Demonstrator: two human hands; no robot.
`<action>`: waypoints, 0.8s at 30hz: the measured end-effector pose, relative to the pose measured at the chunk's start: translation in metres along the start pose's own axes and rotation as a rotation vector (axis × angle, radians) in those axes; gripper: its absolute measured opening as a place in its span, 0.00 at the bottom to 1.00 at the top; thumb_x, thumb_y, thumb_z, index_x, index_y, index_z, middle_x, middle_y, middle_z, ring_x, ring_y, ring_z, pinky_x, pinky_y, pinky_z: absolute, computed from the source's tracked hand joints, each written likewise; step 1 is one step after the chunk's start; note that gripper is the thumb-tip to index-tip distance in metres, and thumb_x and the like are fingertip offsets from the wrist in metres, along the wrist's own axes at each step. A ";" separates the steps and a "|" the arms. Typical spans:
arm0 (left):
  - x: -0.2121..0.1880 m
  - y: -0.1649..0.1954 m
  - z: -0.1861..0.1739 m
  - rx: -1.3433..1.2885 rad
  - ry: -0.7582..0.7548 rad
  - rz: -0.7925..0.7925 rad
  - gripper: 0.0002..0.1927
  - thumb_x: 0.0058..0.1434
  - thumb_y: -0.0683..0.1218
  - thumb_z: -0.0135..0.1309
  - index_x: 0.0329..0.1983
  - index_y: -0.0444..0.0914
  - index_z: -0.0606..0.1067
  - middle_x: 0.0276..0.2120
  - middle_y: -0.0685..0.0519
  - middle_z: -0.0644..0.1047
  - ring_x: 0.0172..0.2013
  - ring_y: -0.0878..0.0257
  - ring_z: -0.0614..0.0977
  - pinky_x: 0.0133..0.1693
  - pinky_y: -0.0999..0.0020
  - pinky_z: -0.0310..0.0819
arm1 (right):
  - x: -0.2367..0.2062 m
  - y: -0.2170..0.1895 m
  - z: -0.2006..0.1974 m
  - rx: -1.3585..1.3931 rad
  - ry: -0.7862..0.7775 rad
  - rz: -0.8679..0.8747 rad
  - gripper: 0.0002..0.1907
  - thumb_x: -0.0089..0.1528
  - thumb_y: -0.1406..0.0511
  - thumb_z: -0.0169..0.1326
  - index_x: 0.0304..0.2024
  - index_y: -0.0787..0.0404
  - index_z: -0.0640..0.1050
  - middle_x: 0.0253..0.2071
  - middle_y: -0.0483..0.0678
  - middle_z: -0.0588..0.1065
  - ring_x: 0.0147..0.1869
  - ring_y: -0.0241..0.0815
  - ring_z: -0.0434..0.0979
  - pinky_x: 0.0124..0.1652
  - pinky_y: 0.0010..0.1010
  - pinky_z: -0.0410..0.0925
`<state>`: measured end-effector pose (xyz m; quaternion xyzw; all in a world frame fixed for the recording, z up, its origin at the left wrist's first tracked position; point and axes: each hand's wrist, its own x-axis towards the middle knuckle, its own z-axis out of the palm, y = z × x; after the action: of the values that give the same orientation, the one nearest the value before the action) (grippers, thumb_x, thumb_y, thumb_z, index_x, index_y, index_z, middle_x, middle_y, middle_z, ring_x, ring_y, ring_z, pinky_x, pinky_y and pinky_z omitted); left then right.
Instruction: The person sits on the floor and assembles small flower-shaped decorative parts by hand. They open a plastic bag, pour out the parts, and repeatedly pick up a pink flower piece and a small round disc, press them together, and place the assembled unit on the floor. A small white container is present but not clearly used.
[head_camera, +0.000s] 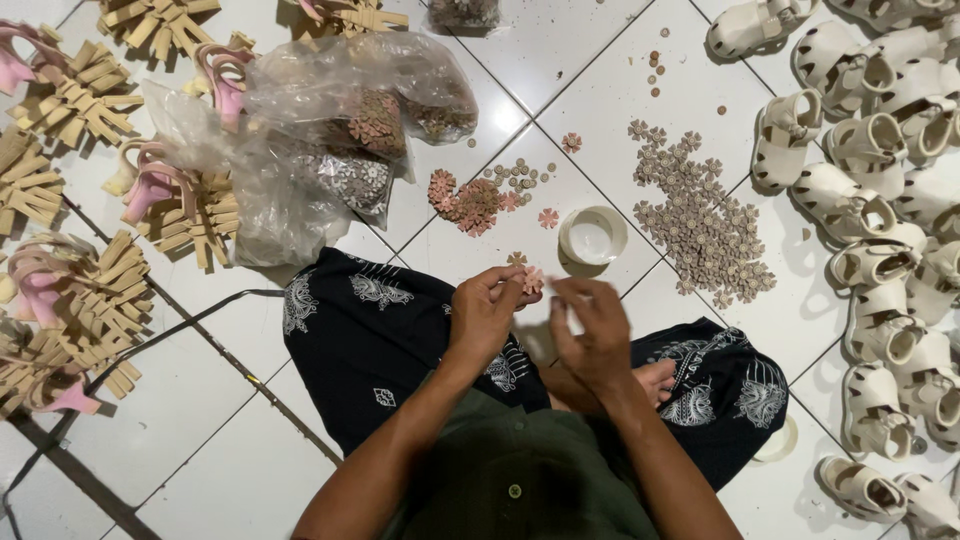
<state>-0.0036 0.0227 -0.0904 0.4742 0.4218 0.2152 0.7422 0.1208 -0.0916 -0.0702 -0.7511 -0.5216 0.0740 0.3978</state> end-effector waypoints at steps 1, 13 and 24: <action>0.002 0.000 -0.002 -0.017 0.003 -0.021 0.16 0.69 0.43 0.52 0.52 0.25 0.76 0.38 0.42 0.84 0.40 0.58 0.87 0.43 0.70 0.83 | 0.002 0.013 0.002 -0.089 0.014 0.008 0.22 0.62 0.70 0.62 0.58 0.57 0.77 0.53 0.54 0.75 0.54 0.48 0.76 0.50 0.39 0.72; 0.003 -0.005 -0.034 -0.021 0.081 -0.085 0.16 0.69 0.43 0.50 0.50 0.24 0.76 0.40 0.39 0.84 0.42 0.53 0.88 0.43 0.70 0.81 | 0.073 0.094 0.020 -0.438 -0.205 0.140 0.52 0.54 0.52 0.68 0.71 0.66 0.57 0.70 0.69 0.60 0.74 0.66 0.57 0.68 0.61 0.54; 0.010 0.001 -0.054 -0.039 0.143 -0.147 0.18 0.67 0.45 0.50 0.51 0.25 0.75 0.40 0.39 0.85 0.43 0.52 0.89 0.45 0.66 0.83 | 0.172 0.066 0.093 -0.559 -0.491 0.182 0.45 0.54 0.75 0.64 0.71 0.69 0.59 0.54 0.64 0.74 0.58 0.59 0.75 0.41 0.40 0.78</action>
<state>-0.0429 0.0588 -0.1041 0.4111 0.5031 0.2016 0.7330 0.1965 0.0927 -0.1254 -0.8338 -0.5326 0.1414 0.0326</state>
